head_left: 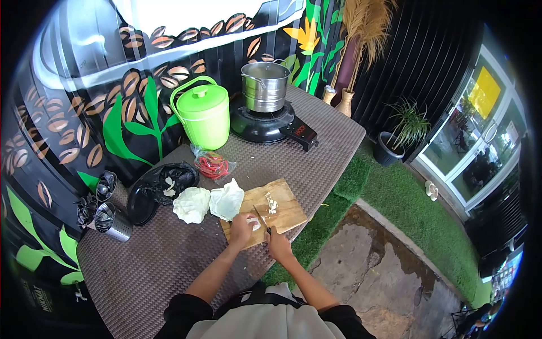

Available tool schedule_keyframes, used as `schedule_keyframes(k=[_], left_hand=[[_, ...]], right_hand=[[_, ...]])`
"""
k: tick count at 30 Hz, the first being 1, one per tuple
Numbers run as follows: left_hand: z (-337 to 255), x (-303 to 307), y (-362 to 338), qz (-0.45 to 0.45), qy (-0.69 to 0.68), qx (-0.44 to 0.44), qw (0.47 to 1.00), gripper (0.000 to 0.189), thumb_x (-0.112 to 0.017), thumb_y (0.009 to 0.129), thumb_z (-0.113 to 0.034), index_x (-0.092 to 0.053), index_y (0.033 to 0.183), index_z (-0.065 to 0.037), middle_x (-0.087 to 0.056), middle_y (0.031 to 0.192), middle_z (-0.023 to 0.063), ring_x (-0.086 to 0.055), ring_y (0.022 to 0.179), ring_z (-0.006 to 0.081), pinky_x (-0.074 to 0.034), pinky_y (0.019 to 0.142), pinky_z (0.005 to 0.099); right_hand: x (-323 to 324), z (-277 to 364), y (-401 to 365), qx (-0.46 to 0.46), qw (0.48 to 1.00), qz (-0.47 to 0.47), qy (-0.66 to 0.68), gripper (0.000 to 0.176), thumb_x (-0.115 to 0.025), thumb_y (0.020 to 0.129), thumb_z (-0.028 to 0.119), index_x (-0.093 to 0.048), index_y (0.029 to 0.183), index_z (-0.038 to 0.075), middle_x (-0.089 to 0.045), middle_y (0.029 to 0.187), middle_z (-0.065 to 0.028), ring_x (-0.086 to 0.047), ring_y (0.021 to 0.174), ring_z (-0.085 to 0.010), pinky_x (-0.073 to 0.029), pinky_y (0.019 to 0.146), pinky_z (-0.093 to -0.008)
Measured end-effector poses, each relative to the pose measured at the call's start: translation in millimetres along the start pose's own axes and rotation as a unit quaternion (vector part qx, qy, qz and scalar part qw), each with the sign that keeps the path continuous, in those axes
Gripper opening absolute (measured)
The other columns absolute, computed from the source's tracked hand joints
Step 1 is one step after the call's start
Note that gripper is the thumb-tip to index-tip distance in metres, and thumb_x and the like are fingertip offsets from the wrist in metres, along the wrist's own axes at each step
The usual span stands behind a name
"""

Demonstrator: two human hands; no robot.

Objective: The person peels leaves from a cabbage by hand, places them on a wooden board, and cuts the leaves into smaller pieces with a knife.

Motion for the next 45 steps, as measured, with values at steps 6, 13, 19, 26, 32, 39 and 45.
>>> schedule_keyframes(k=[6, 13, 19, 26, 32, 39, 45], left_hand=[[-6.0, 1.7, -1.0, -0.012, 0.020, -0.008, 1.000, 0.019, -0.073, 0.071, -0.011, -0.071, 0.088, -0.003, -0.064, 0.089, 0.0213, -0.060, 0.088, 0.0378, -0.046, 0.079, 0.0433], [-7.4, 4.0, -0.2, -0.022, -0.002, -0.015, 1.000, 0.019, -0.074, 0.069, -0.010, -0.072, 0.086, -0.003, -0.065, 0.086, 0.0217, -0.061, 0.086, 0.0383, -0.046, 0.078, 0.0425], [-3.7, 0.6, 2.6, -0.019, -0.019, -0.010, 1.000, 0.018, -0.074, 0.069, -0.009, -0.071, 0.085, -0.002, -0.064, 0.083, 0.0220, -0.060, 0.085, 0.0389, -0.046, 0.078, 0.0421], [-6.3, 1.1, 0.9, -0.007, -0.002, 0.007, 1.000, 0.015, -0.072, 0.070, -0.008, -0.071, 0.084, -0.002, -0.063, 0.083, 0.0215, -0.059, 0.085, 0.0387, -0.045, 0.078, 0.0434], [-5.9, 2.5, -1.5, -0.029, 0.000, -0.022, 0.999, 0.014, -0.071, 0.071, -0.008, -0.071, 0.084, -0.001, -0.063, 0.086, 0.0217, -0.059, 0.088, 0.0384, -0.045, 0.078, 0.0434], [-15.8, 8.1, -1.4, -0.057, 0.011, -0.048, 0.997, 0.018, -0.075, 0.067, -0.006, -0.071, 0.083, -0.002, -0.066, 0.083, 0.0198, -0.062, 0.082, 0.0358, -0.047, 0.076, 0.0401], [-15.5, 7.9, -5.9, -0.031, 0.018, -0.039, 0.999, 0.015, -0.074, 0.070, -0.008, -0.071, 0.084, -0.002, -0.065, 0.083, 0.0204, -0.061, 0.082, 0.0368, -0.047, 0.075, 0.0410]], right_hand=[[1.2, 0.3, -6.5, 0.017, 1.000, 0.002, 0.025, 0.030, -0.041, 0.097, 0.032, -0.041, 0.102, 0.002, -0.061, 0.081, -0.0313, -0.059, 0.079, -0.0505, -0.046, 0.070, -0.0578], [3.4, 3.1, -7.3, 0.018, 0.999, 0.004, 0.042, 0.029, -0.042, 0.097, 0.031, -0.041, 0.102, 0.002, -0.060, 0.081, -0.0321, -0.058, 0.080, -0.0511, -0.045, 0.069, -0.0584], [1.9, 6.5, -9.5, -0.001, 1.000, 0.018, 0.021, 0.029, -0.044, 0.096, 0.030, -0.041, 0.103, 0.002, -0.061, 0.082, -0.0314, -0.060, 0.082, -0.0500, -0.047, 0.071, -0.0574], [-10.6, 7.3, 1.1, -0.023, 1.000, 0.020, -0.006, 0.030, -0.043, 0.096, 0.031, -0.040, 0.106, 0.003, -0.062, 0.083, -0.0313, -0.061, 0.082, -0.0497, -0.047, 0.073, -0.0573], [-2.7, 5.8, 19.7, -0.006, 0.999, 0.038, 0.006, 0.030, -0.044, 0.096, 0.030, -0.043, 0.105, 0.001, -0.061, 0.087, -0.0325, -0.060, 0.085, -0.0496, -0.047, 0.074, -0.0565], [-11.7, 3.9, -4.5, -0.029, 0.999, 0.016, -0.002, 0.032, -0.045, 0.095, 0.031, -0.044, 0.105, 0.001, -0.062, 0.087, -0.0319, -0.060, 0.087, -0.0499, -0.047, 0.075, -0.0566], [-9.3, 7.7, 23.1, -0.024, 0.999, 0.042, -0.006, 0.035, -0.044, 0.095, 0.035, -0.045, 0.107, 0.002, -0.062, 0.090, -0.0302, -0.061, 0.091, -0.0475, -0.047, 0.078, -0.0554]])
Point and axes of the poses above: each hand's wrist, its own y-axis towards the middle knuckle, its own x-axis out of the back of the hand, z = x × y, the point moved 9 cm from there along y, towards the middle knuckle
